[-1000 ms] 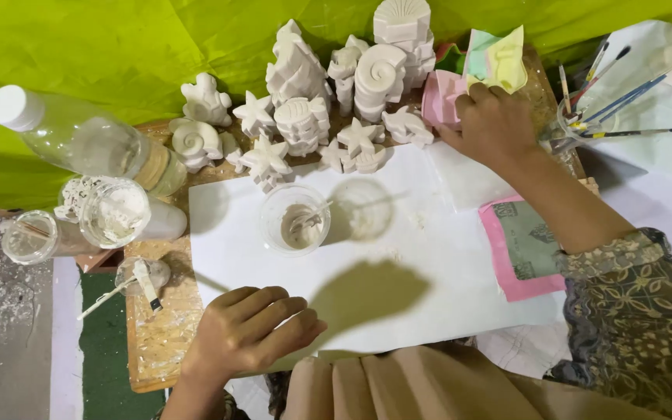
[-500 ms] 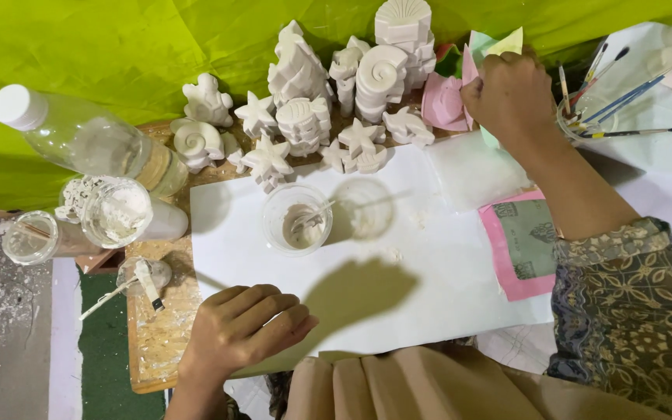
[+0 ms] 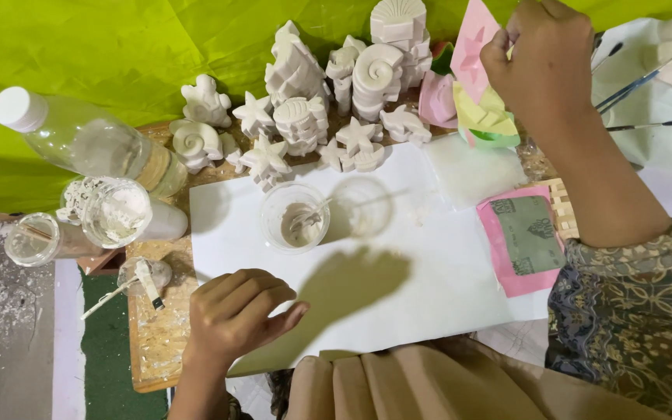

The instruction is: Filling a star-shaped mold with white paste and smoothing it with a stick

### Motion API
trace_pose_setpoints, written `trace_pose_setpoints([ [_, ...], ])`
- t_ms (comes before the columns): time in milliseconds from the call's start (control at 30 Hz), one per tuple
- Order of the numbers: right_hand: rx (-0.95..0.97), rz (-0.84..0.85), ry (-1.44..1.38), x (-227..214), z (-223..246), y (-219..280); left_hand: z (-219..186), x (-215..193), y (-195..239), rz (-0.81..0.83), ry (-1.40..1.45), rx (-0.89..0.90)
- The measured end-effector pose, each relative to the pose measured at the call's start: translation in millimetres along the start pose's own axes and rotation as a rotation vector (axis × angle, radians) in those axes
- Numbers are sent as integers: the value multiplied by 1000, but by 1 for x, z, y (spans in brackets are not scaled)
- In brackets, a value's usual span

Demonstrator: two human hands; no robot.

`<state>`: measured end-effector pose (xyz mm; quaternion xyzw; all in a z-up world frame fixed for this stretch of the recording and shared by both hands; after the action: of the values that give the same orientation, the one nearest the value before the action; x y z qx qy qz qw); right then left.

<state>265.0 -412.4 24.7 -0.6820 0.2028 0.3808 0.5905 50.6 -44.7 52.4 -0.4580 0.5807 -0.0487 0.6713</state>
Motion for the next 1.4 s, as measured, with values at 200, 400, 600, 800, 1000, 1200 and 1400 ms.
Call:
trace_pose_setpoints([
  [200,0,-37,-269,-62,38,4,59,23,55,-138,83,-469],
  [400,423,541,-860,-18,64,51,83,55,65,-162,360,-657],
  [600,670,979,-1322,92,116,157,100,108,76,-55,624,-758],
  [800,578,1159,-1231,116,174,189,115,146,73,47,687,-827],
  [1000,-23,380,-716,2,179,100,101,148,65,78,726,-771],
  [1200,-218,661,-447,-23,241,94,85,144,49,43,612,-425],
  [1400,-436,507,-249,-31,266,87,86,139,50,-87,685,-310],
])
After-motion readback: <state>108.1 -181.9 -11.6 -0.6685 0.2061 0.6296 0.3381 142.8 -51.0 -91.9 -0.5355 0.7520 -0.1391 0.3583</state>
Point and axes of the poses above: each hand's wrist, its own y-axis away from the middle knuckle, its own x-axis out of the palm, z = x × y, the point moved 10 cm from there along -y, towards the middle knuckle, and after that the axes turned 2 degrees about -y, right-handed, at the moved point
